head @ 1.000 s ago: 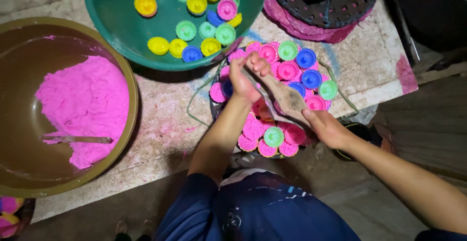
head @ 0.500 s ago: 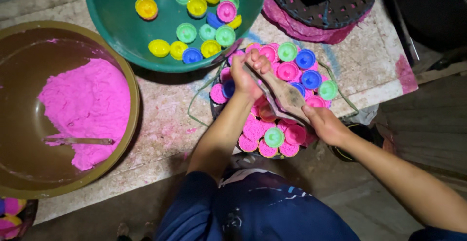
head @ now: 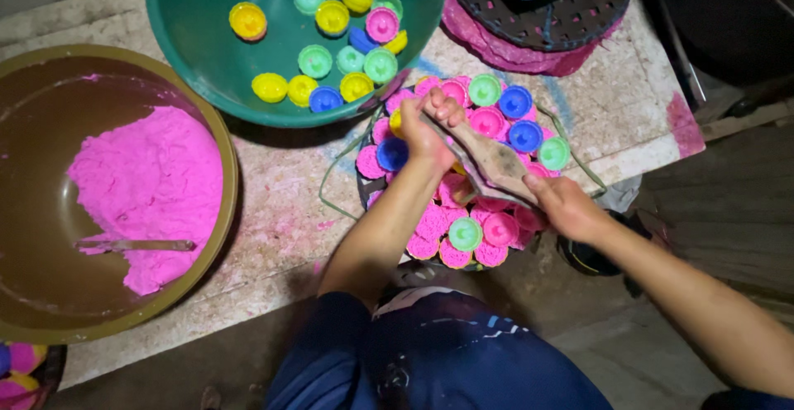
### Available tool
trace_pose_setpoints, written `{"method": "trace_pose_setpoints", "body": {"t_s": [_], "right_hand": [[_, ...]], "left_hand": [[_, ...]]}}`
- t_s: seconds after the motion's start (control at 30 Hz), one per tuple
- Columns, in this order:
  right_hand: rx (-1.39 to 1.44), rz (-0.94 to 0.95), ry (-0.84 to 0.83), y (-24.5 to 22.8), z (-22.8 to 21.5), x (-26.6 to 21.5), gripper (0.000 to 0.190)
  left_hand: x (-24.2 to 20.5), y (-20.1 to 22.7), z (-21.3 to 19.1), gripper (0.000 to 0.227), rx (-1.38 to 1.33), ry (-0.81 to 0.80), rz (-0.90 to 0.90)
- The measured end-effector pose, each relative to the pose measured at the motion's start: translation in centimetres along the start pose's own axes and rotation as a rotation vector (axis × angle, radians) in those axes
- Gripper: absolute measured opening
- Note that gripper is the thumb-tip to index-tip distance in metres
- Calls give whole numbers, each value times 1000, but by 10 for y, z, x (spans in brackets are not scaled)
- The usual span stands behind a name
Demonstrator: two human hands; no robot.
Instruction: The person uses a wooden mold to press pink cake mix into circular shapes and places them onto a woven tray. They repeatedly scoop the mix, press it into the mold, and release the formed pieces onto the tray.
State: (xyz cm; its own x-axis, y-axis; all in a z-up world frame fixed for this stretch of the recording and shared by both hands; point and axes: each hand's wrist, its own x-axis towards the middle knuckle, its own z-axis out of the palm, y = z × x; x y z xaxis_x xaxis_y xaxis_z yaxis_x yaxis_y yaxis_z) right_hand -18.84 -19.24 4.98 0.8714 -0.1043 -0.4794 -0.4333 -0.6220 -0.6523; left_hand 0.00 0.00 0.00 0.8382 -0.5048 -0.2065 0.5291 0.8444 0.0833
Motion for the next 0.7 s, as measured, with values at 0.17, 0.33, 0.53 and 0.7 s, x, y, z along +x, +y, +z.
{"method": "trace_pose_setpoints", "body": {"t_s": [0.17, 0.33, 0.53, 0.7], "right_hand": [[-18, -11, 69, 10, -12, 6, 68], [139, -4, 10, 27, -5, 2, 61], [136, -132, 130, 50, 8, 7, 56], [140, -208, 278, 69, 9, 12, 56]], "left_hand": [[6, 1, 12, 30, 67, -87, -28], [-6, 20, -32, 75, 588, 71, -321], [-44, 7, -116, 59, 1282, -16, -476], [-87, 24, -93, 64, 2046, -353, 92]]}}
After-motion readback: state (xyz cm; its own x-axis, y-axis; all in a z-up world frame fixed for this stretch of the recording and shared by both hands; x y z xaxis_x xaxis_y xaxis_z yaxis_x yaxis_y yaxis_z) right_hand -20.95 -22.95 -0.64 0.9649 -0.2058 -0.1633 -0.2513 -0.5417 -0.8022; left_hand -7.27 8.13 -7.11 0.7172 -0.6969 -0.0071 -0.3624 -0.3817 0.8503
